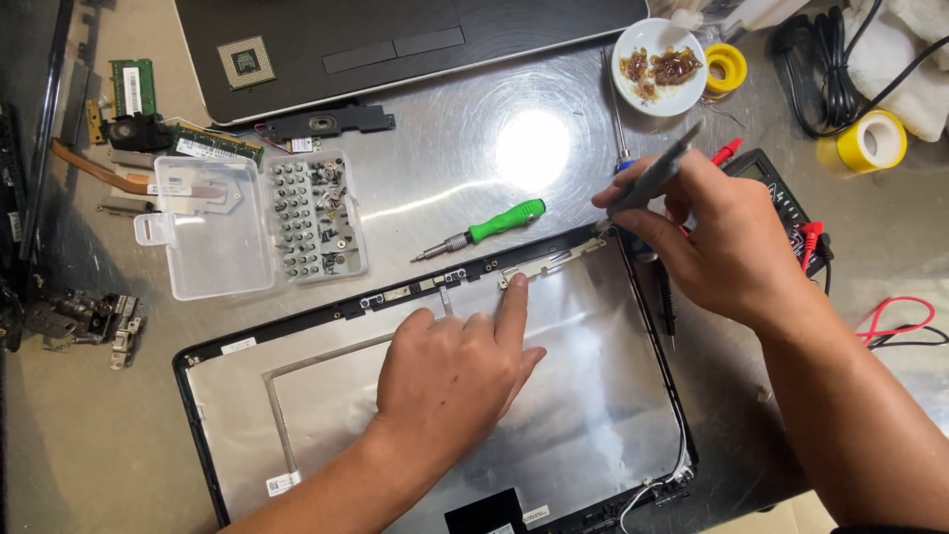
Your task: Disassembling a laptop to remove the screen panel, including unscrewing hinges and managing internal cables.
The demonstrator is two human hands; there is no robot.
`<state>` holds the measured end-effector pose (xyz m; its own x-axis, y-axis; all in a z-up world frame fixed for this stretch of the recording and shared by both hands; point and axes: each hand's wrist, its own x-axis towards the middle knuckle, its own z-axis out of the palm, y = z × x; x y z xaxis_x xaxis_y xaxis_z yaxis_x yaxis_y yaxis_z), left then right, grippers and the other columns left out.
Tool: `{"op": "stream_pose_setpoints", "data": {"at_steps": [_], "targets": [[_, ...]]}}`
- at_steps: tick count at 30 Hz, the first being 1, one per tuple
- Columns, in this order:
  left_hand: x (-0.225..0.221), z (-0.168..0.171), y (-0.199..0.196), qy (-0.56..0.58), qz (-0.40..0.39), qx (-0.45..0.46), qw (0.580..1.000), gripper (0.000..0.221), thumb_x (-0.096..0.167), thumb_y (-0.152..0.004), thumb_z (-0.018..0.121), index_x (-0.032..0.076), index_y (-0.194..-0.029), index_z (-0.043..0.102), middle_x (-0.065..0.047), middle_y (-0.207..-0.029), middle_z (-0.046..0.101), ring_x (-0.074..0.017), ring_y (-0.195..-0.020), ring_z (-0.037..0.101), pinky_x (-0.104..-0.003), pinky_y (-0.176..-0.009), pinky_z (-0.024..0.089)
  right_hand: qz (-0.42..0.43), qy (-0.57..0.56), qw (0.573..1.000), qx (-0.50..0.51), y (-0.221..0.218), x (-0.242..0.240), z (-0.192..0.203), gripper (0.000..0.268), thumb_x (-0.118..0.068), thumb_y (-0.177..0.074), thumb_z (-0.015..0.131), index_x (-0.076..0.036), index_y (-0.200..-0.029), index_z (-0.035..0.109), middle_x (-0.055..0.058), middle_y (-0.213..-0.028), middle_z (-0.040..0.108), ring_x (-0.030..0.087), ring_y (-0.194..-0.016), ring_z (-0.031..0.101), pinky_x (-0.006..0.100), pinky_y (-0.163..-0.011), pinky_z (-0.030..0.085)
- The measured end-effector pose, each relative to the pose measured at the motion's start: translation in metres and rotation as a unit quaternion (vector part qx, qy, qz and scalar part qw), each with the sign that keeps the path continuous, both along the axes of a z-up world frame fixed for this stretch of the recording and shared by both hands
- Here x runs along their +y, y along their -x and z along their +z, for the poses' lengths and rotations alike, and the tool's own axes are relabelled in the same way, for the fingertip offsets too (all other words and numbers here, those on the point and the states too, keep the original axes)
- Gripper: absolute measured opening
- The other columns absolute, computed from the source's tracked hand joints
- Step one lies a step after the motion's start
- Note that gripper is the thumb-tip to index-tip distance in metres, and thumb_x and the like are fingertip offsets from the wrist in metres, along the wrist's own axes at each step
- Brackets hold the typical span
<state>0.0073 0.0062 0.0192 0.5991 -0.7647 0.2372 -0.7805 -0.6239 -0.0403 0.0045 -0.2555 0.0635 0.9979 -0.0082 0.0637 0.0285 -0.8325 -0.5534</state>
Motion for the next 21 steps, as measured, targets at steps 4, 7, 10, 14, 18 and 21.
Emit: {"op": "stream_pose_setpoints", "data": {"at_steps": [4,7,10,14,18,21], "targets": [[0.000,0.000,0.000,-0.004,0.001,0.000,1.000,0.071,0.068,-0.085,0.073,0.015,-0.133,0.070,0.010,-0.048,0.052,-0.0111,-0.038,0.052,-0.031,-0.049,0.038,-0.109,0.034,0.993,-0.004,0.003,-0.006,-0.020,0.025,-0.024,-0.092,0.090,-0.014,-0.096,0.067,-0.001,-0.072,0.058,0.013,-0.063,0.046,0.031,-0.064,0.039],[0.000,-0.002,0.000,-0.006,0.002,-0.007,1.000,0.072,0.069,-0.085,0.072,0.016,-0.134,0.070,0.010,-0.048,0.051,-0.0111,-0.037,0.050,-0.031,-0.048,0.038,-0.129,-0.009,0.991,-0.019,-0.001,-0.001,-0.017,0.031,-0.019,-0.090,0.092,-0.012,-0.092,0.062,-0.001,-0.075,0.056,0.011,-0.065,0.046,0.029,-0.064,0.038],[0.000,-0.002,0.000,-0.001,0.003,0.000,1.000,0.072,0.069,-0.084,0.073,0.016,-0.134,0.069,0.010,-0.048,0.052,-0.0116,-0.038,0.052,-0.031,-0.048,0.038,-0.054,-0.018,0.998,-0.001,-0.006,0.002,0.001,0.030,-0.013,-0.092,0.082,-0.011,-0.105,0.055,-0.005,-0.099,0.077,0.011,-0.063,0.049,0.025,-0.058,0.041],[0.001,-0.001,0.000,-0.003,0.005,-0.007,1.000,0.071,0.069,-0.086,0.071,0.016,-0.134,0.069,0.010,-0.049,0.053,-0.0108,-0.038,0.051,-0.031,-0.048,0.038,0.050,0.015,0.996,0.066,-0.011,0.001,0.019,0.031,-0.012,-0.096,0.066,-0.010,-0.126,0.057,-0.005,-0.113,0.078,0.020,-0.082,0.060,0.033,-0.073,0.049],[0.001,-0.001,0.000,0.009,0.010,-0.012,1.000,0.074,0.069,-0.083,0.075,0.016,-0.135,0.069,0.010,-0.048,0.051,-0.0101,-0.038,0.049,-0.030,-0.048,0.036,0.040,0.054,0.996,-0.057,-0.002,-0.007,-0.004,0.023,-0.017,-0.088,0.087,-0.012,-0.105,0.073,0.002,-0.107,0.076,0.020,-0.100,0.072,0.032,-0.088,0.049],[0.001,0.005,-0.001,-0.009,0.023,-0.013,1.000,0.080,0.075,-0.085,0.070,0.015,-0.139,0.067,0.012,-0.044,0.047,-0.0056,-0.037,0.043,-0.026,-0.045,0.035,-0.001,-0.216,0.970,-0.110,0.003,0.005,0.008,0.022,0.016,-0.101,0.063,0.008,-0.114,0.048,0.027,-0.105,0.067,0.028,-0.080,0.072,0.032,-0.074,0.060]]}}
